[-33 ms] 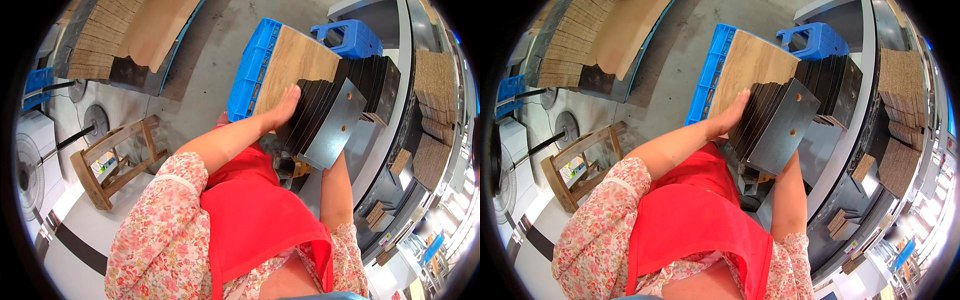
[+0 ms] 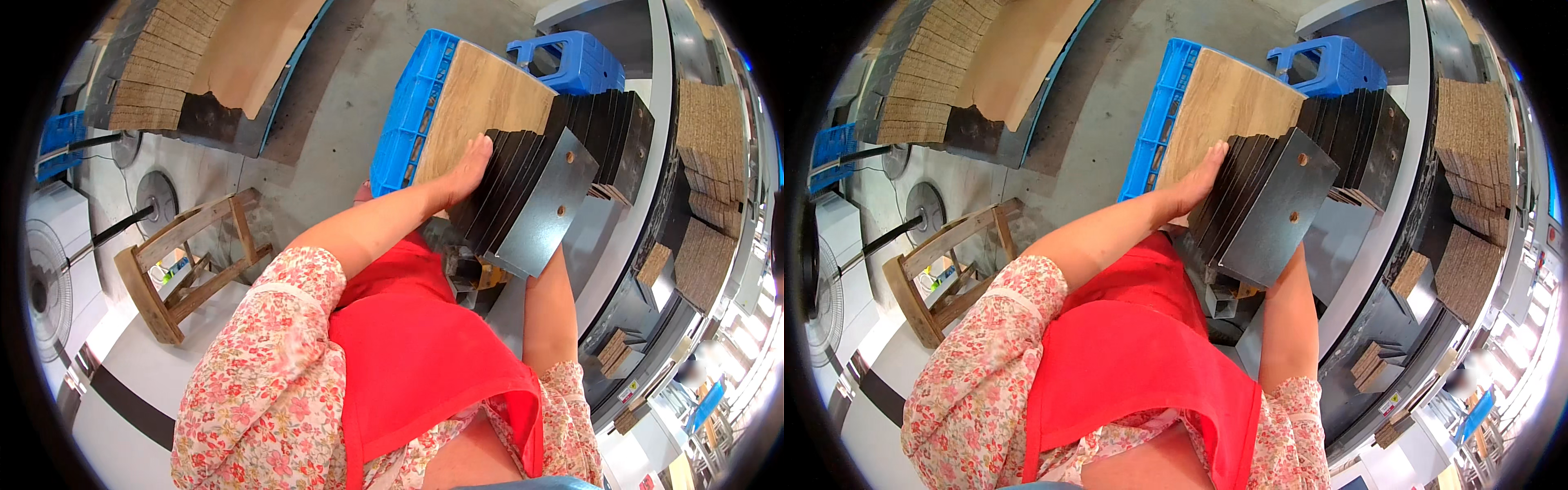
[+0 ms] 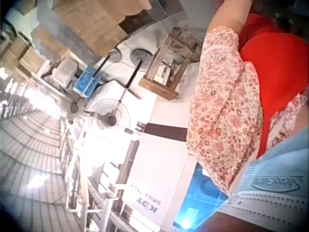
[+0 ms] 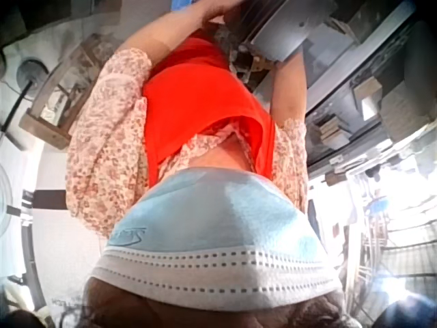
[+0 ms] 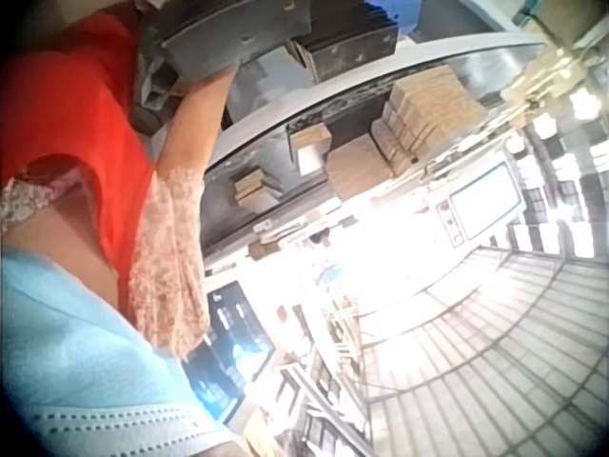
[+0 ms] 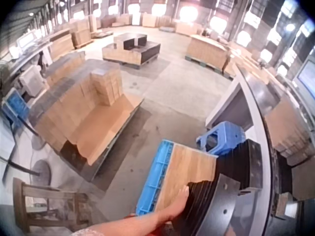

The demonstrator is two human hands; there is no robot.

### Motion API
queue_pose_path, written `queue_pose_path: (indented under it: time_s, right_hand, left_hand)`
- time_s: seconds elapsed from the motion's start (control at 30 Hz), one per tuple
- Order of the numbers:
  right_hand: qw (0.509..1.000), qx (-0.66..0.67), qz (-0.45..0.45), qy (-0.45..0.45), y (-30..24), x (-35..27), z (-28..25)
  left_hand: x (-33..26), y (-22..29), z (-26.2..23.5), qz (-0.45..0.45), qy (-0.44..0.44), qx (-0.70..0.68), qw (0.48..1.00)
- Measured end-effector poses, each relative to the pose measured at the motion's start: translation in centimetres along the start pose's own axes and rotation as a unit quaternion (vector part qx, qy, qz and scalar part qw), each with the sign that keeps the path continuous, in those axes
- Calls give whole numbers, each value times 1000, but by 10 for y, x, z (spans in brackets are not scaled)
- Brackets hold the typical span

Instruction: The person takes individual wood blocks from a workbench, gathers them into stacks, and carries the stacks to a larger pallet to be placed with other wood blocks.

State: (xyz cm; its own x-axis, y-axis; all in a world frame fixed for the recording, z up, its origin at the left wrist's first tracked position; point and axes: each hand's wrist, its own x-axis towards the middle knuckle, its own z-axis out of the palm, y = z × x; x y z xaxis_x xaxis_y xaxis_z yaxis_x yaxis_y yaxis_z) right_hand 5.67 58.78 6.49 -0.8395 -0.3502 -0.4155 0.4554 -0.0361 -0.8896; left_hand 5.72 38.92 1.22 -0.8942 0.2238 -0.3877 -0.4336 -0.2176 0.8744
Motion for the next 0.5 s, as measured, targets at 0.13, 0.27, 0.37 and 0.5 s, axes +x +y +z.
queue_pose_path:
  time_s: [0.13,0.27,0.37,0.5]
  right_hand:
    - [1000,14,7,1,-3,4,-2]
    - [1000,25,8,7,-5,8,-5]
    - [999,36,7,9,-4,12,-5]
    - [999,39,1,5,-9,13,1]
  left_hand:
    - [29,-19,0,-14,-46,-74,996]
    - [33,-17,7,-1,-101,-46,994]
    - [21,-4,17,20,-16,5,1000]
    - [41,-34,7,-8,-66,-49,997]
